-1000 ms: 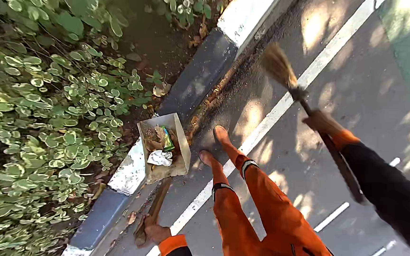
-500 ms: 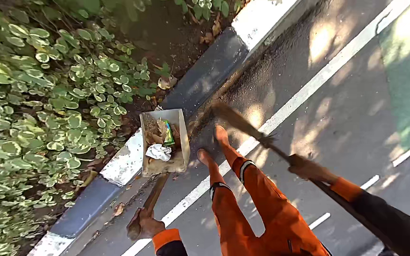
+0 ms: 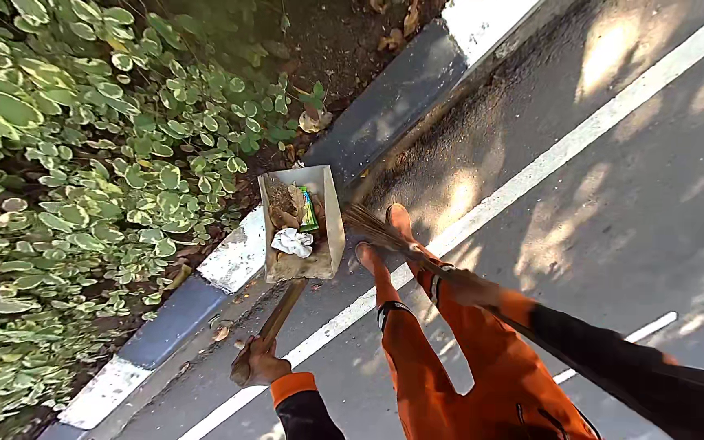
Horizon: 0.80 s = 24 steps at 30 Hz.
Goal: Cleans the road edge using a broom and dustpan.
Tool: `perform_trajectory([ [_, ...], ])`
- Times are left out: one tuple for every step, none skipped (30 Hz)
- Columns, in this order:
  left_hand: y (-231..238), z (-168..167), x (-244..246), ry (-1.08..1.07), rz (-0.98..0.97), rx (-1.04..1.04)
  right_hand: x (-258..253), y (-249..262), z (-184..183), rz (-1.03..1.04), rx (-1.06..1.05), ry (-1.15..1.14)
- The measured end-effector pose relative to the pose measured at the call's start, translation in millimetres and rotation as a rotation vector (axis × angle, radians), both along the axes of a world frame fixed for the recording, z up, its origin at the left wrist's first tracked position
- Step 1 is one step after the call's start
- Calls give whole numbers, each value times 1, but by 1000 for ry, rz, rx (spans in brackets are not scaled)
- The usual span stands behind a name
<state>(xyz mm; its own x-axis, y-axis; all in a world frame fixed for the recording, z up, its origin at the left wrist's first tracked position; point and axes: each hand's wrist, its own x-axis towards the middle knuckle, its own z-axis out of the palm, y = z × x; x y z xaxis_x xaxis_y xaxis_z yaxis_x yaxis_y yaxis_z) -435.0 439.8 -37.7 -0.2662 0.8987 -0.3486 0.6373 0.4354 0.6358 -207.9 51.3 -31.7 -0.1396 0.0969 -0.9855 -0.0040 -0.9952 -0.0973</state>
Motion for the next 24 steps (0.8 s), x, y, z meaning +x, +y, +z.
perform_trajectory([
  [2,0,2,-4,9,-4,15,-21,32,13,-13,27],
  [2,0,4,-10,17,-8,26,-40,58,3,-63,-2],
  [2,0,5,-13,23,-10,37,-54,75,11,-139,-32],
  [2,0,7,-12,25,-7,46,-62,83,6,-208,-93],
  [2,0,8,-11,24,-4,55,-63,80,-15,-266,-167],
  [2,0,8,-12,21,2,59,-57,65,-48,-308,-245],
  [2,0,7,-16,18,8,59,-43,41,-76,-334,-302],
  [2,0,6,-22,14,14,51,-25,8,-103,-336,-345],
  [2,-1,5,-30,14,20,33,-3,-27,-133,-321,-373],
  [0,-1,2,-33,16,27,8,18,-59,-136,-282,-401],
  [-2,-2,2,-37,12,28,-21,36,-80,-125,-200,-459],
  [0,-3,4,-45,7,26,-44,50,-91,-96,-111,-475],
  [3,-5,8,-46,-2,29,-44,66,-82,-42,-77,-291],
  [5,-4,9,-33,-16,26,-41,73,-61,15,-72,-116],
  [5,0,7,-18,-25,9,-40,64,-34,66,-58,24],
  [9,1,9,-12,-28,-2,-37,46,-5,83,-25,106],
  [14,-2,13,-9,-25,-3,-28,25,23,94,-8,149],
  [18,-3,16,-9,-21,0,-16,3,52,89,-21,169],
  [21,-2,16,-10,-19,5,-6,-22,76,70,-59,143],
  [23,-3,18,-12,-22,9,1,-47,92,50,-116,72],
  [24,-3,19,-14,-23,5,10,-68,100,38,-178,-27],
  [24,-3,21,-17,-19,8,20,-77,102,30,-250,-125],
  [22,-4,22,-18,-17,19,31,-76,96,9,-307,-214],
  [21,-4,22,-21,-18,25,38,-68,80,-18,-344,-288],
])
